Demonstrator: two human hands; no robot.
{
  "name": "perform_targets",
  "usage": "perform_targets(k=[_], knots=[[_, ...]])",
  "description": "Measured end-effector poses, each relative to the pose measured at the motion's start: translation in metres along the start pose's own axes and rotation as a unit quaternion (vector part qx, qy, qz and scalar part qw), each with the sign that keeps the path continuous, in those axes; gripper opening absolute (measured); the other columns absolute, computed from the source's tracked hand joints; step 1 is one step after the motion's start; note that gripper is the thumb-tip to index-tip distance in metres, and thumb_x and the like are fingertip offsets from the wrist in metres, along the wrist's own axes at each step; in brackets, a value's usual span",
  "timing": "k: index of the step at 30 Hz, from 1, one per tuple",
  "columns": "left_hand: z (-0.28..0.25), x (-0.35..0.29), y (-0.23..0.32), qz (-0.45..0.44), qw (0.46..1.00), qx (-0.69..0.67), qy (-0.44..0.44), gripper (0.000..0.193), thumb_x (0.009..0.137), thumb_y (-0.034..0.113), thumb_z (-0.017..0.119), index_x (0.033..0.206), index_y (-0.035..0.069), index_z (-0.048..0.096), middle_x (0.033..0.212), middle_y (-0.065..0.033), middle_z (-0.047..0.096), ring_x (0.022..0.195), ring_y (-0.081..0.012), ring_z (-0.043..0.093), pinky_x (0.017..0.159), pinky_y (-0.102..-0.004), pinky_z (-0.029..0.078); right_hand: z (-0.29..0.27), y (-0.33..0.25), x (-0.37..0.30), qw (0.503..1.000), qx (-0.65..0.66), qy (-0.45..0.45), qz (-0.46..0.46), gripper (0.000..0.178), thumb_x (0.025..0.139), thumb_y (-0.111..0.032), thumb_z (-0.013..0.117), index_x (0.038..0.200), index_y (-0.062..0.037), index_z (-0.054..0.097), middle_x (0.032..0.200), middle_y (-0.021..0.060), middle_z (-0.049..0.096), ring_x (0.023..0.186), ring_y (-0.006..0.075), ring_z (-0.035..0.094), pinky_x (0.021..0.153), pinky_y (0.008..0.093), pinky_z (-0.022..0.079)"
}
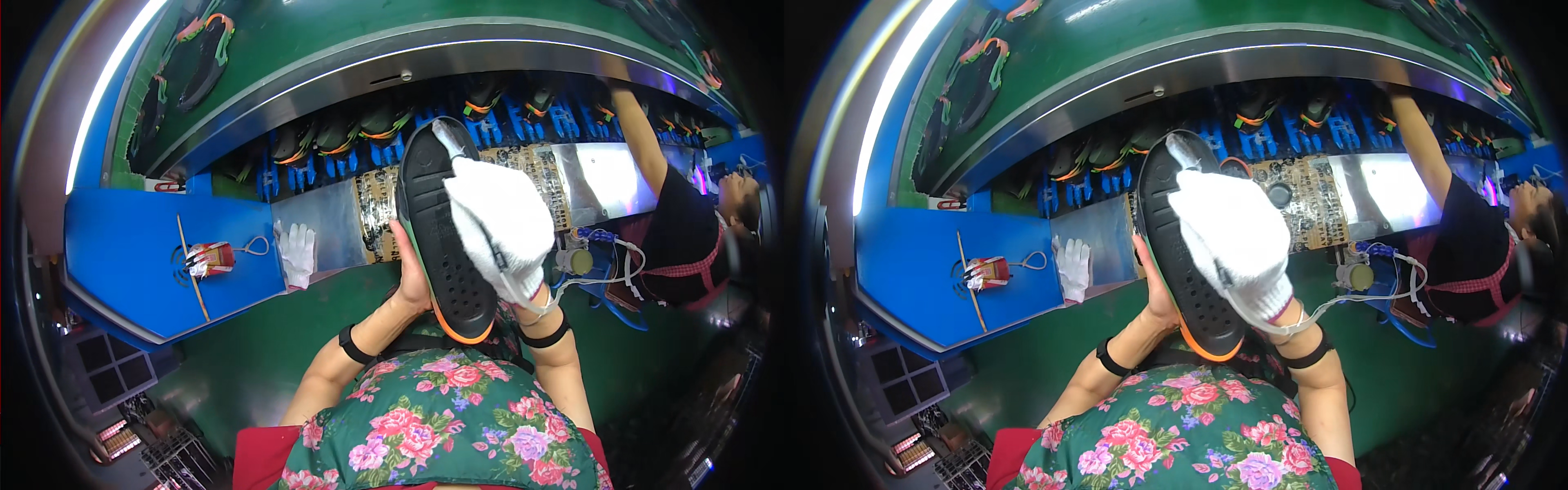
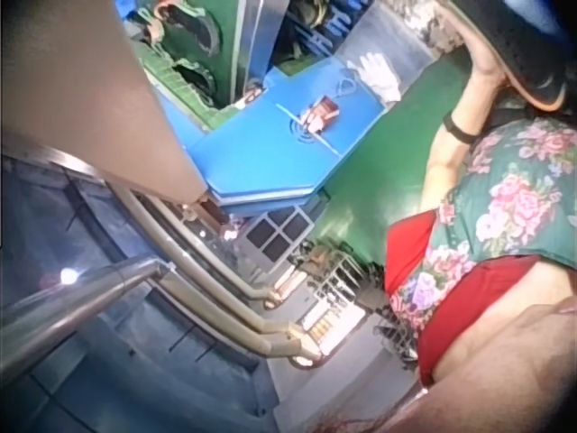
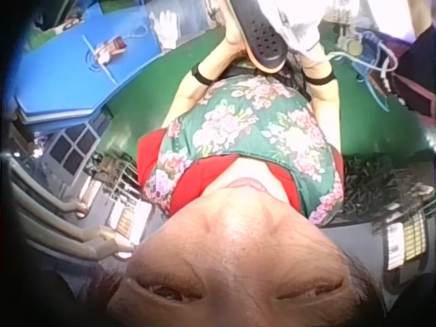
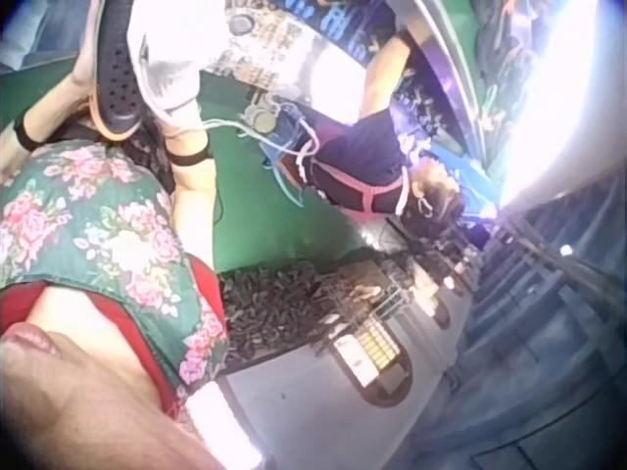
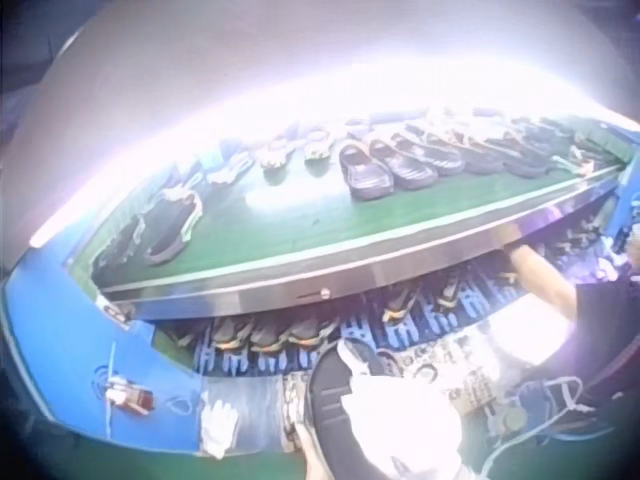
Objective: Applying a liquid adhesive or solvent to the bottom of a shoe sole using a hand-held brush.
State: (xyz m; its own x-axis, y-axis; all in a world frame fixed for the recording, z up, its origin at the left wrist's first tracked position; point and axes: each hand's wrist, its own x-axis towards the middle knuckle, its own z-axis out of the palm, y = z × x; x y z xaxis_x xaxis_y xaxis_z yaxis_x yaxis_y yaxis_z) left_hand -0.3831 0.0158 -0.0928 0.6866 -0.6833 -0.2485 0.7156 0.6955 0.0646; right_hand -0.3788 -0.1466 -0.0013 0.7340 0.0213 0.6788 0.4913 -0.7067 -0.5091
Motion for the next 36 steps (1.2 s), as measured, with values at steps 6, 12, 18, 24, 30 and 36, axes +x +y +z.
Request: perform_targets(k=[6, 12, 18, 24, 30, 36], knots=[[0.019, 0.000, 0.004, 0.014, 0.957, 0.259, 0.131, 0.107, 0.086, 0.093, 0.027, 0.156, 0.013, 0.040, 0.151, -0.0101, 0.051, 0.135, -0.0305, 0.052, 0.115, -0.0510, 0.041, 0.006, -0.005, -0.019, 0.988, 0.139, -0.058, 0.022, 0.041, 0.079, -0.005, 0.076, 0.120, -0.0057, 0.073, 0.120, 0.0142, 0.073, 0.107, 0.0316, 0.070, 0.093, 0.0417, 0.054], [-0.029, 0.011, 0.010, 0.001, 0.986, -0.020, -0.164, 0.095, 0.095, 0.084, 0.023, 0.155, 0.012, 0.041, 0.147, -0.0102, 0.054, 0.134, -0.0283, 0.054, 0.115, -0.0474, 0.042, -0.005, -0.006, -0.007, 0.994, 0.099, -0.010, 0.054, 0.032, 0.082, -0.004, 0.075, 0.115, -0.0043, 0.076, 0.115, 0.0145, 0.075, 0.103, 0.0318, 0.071, 0.091, 0.0408, 0.055], [-0.001, 0.019, 0.013, 0.056, 0.949, 0.295, 0.092, 0.106, 0.087, 0.093, 0.026, 0.149, 0.009, 0.047, 0.139, -0.0106, 0.060, 0.127, -0.0271, 0.059, 0.111, -0.0467, 0.046, 0.000, -0.002, -0.020, 0.986, 0.156, -0.025, 0.054, 0.033, 0.083, -0.003, 0.074, 0.115, -0.0042, 0.075, 0.115, 0.0145, 0.075, 0.103, 0.0319, 0.071, 0.090, 0.0408, 0.055], [0.006, 0.023, 0.008, 0.031, 0.942, 0.321, 0.093, 0.109, 0.085, 0.095, 0.024, 0.145, 0.008, 0.052, 0.138, -0.0116, 0.061, 0.128, -0.0292, 0.059, 0.112, -0.0489, 0.044, -0.002, 0.001, -0.026, 0.983, 0.168, -0.027, 0.072, 0.033, 0.083, -0.003, 0.074, 0.116, -0.0041, 0.075, 0.115, 0.0146, 0.075, 0.103, 0.0320, 0.071, 0.090, 0.0409, 0.055], [-0.029, 0.031, 0.015, 0.054, 0.990, 0.124, -0.038, 0.081, 0.102, 0.071, 0.034, 0.147, 0.006, 0.047, 0.137, -0.0151, 0.062, 0.120, -0.0296, 0.065, 0.108, -0.0461, 0.050, -0.003, 0.003, -0.024, 0.975, 0.200, -0.005, 0.095, 0.033, 0.083, -0.003, 0.073, 0.116, -0.0040, 0.075, 0.116, 0.0146, 0.074, 0.103, 0.0322, 0.071, 0.090, 0.0409, 0.055], [-0.059, 0.028, 0.022, 0.035, 0.981, 0.169, -0.088, 0.080, 0.101, 0.069, 0.038, 0.145, 0.003, 0.049, 0.139, -0.0158, 0.062, 0.126, -0.0297, 0.062, 0.109, -0.0450, 0.050, 0.001, -0.002, -0.036, 0.978, 0.191, -0.037, 0.070, 0.033, 0.084, -0.003, 0.073, 0.117, -0.0037, 0.075, 0.115, 0.0149, 0.074, 0.104, 0.0328, 0.071, 0.090, 0.0408, 0.055]])
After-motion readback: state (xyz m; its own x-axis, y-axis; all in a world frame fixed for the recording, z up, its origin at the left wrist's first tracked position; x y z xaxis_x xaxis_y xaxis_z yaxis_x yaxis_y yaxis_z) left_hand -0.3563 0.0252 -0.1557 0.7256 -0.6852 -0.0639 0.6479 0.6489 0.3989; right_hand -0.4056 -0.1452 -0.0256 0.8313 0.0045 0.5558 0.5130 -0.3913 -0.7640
